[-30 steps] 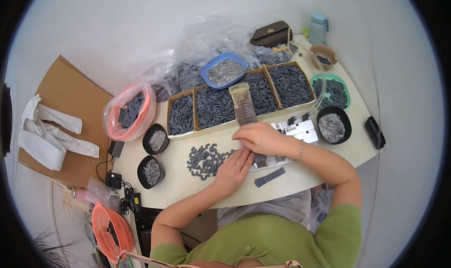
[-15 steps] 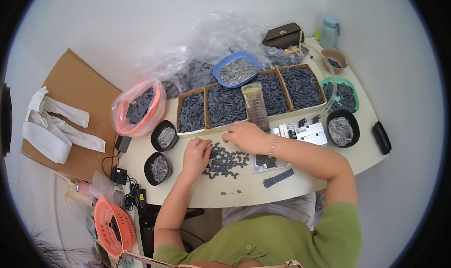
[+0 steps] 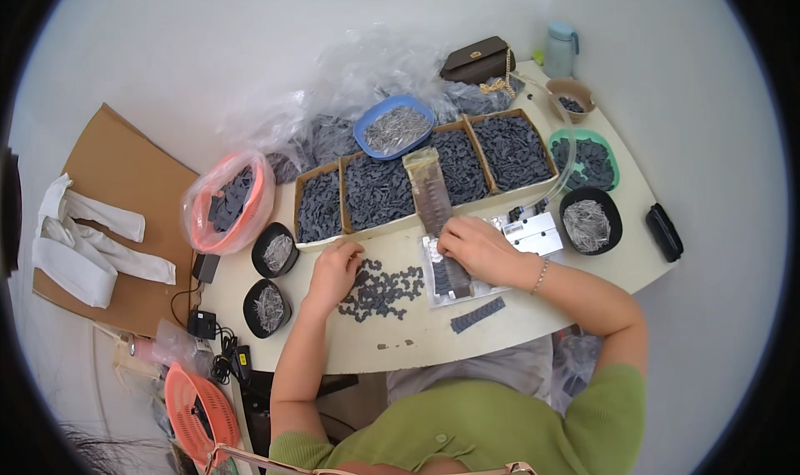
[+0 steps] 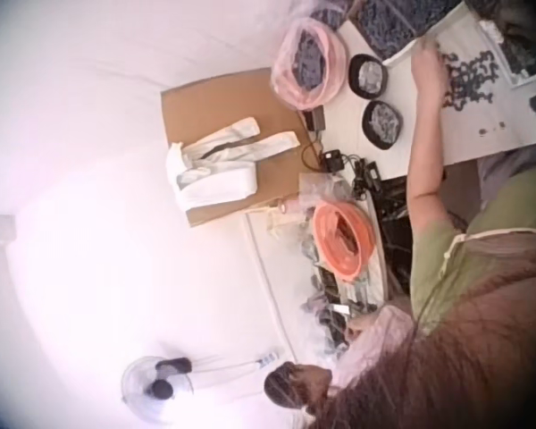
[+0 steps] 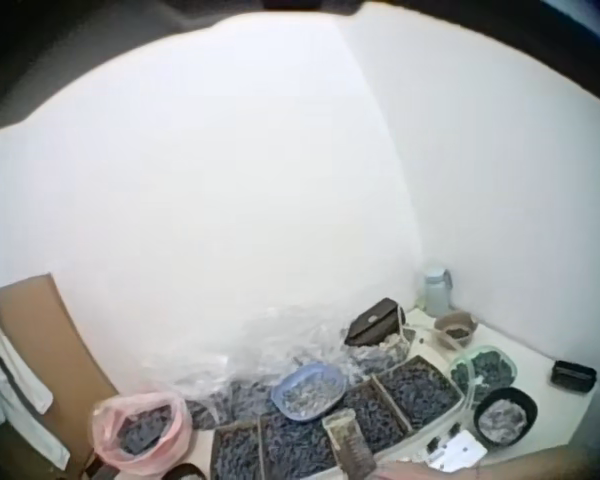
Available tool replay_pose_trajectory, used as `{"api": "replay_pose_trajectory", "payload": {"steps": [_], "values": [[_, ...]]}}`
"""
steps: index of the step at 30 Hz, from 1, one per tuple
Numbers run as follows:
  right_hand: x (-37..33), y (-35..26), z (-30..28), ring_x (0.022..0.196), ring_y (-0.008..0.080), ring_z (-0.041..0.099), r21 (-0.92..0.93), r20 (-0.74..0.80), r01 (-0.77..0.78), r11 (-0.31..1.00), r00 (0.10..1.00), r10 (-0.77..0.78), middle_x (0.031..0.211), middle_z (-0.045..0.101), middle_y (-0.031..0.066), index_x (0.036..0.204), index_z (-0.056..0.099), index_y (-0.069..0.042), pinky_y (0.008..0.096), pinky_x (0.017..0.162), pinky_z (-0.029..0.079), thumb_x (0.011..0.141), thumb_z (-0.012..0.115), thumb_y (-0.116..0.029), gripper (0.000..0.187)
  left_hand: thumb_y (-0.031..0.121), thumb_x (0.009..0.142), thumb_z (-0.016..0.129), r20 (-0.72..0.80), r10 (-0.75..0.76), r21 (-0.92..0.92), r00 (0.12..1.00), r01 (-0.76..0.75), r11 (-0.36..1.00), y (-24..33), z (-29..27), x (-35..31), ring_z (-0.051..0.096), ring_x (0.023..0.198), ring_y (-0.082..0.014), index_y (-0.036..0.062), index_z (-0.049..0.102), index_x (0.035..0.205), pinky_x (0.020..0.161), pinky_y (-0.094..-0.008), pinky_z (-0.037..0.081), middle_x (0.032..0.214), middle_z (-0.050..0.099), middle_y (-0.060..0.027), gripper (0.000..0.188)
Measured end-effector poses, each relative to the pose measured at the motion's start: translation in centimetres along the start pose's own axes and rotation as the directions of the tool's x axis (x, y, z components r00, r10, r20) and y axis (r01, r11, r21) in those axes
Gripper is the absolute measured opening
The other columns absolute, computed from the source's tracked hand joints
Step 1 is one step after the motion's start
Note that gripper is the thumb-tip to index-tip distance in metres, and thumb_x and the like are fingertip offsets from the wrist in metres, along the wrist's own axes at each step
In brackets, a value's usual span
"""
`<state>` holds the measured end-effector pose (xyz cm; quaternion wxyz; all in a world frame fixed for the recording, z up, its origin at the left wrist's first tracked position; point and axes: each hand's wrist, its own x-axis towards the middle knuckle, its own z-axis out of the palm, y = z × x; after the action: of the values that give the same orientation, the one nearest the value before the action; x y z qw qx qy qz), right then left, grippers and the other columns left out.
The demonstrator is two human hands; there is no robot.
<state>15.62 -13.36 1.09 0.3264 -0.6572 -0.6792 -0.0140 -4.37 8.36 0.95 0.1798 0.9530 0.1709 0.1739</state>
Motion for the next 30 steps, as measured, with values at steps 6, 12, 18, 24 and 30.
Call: {"api": "replay_pose_trajectory", "payload": {"steps": [6,12,18,24,30], "values": [[0.1,0.2,0.5,0.078,0.0279,0.059,-0.144,0.023,-0.019,0.989,0.999,0.022,0.083,0.060,0.0077,0.086,0.060,-0.006,0.0379,0.068,0.050,0.082,0.063,-0.010,0.006,0.001,0.075,0.066,0.114,0.016,-0.104,0.993,-0.004,0.995,0.9,-1.5,-2.0,0.060,0.085,-0.0322,0.0032,0.066,0.088,0.075,-0.0404,0.049,0.088,0.061,-0.0133,0.013],[-0.1,-0.9,1.3,0.077,0.0256,0.059,-0.234,0.041,0.120,0.965,0.993,-0.114,0.080,0.058,0.0080,0.083,0.058,-0.004,0.0352,0.068,0.050,0.073,0.060,-0.010,0.012,-0.001,0.075,0.069,0.055,0.212,-0.108,0.976,-0.205,0.973,1.9,0.3,-2.7,0.059,0.082,-0.0308,0.0027,0.068,0.088,0.071,-0.0370,0.050,0.086,0.060,-0.0113,0.013],[-1.6,-3.0,0.8,0.086,0.0224,0.059,-0.355,0.117,0.221,0.908,0.974,-0.192,0.100,0.062,0.0098,0.100,0.062,0.001,0.0339,0.077,0.050,0.074,0.055,-0.010,0.030,0.003,0.079,0.066,-0.094,0.191,-0.146,0.977,-0.203,0.968,3.7,1.8,-1.1,0.060,0.079,-0.0298,0.0026,0.064,0.086,0.069,-0.0374,0.050,0.083,0.059,-0.0102,0.007],[-2.3,-1.7,-0.2,0.101,0.0279,0.060,-0.063,0.078,-0.021,0.998,0.997,0.026,0.112,0.062,0.0119,0.104,0.064,-0.003,0.0364,0.087,0.050,0.076,0.059,-0.005,0.029,0.008,0.076,0.070,-0.192,0.387,-0.008,0.902,-0.396,0.918,7.2,6.1,1.3,0.060,0.079,-0.0260,0.0047,0.063,0.084,0.068,-0.0362,0.050,0.084,0.060,-0.0072,0.011],[-3.7,1.4,-8.1,0.098,0.0319,0.061,-0.131,-0.180,-0.261,0.956,0.955,0.236,0.109,0.063,0.0136,0.101,0.066,-0.004,0.0380,0.086,0.050,0.076,0.058,0.003,0.027,0.008,0.075,0.070,-0.164,0.453,0.038,0.876,-0.454,0.890,7.4,7.0,0.6,0.059,0.087,-0.0263,0.0012,0.065,0.096,0.072,-0.0354,0.049,0.089,0.060,-0.0093,0.023]]}}
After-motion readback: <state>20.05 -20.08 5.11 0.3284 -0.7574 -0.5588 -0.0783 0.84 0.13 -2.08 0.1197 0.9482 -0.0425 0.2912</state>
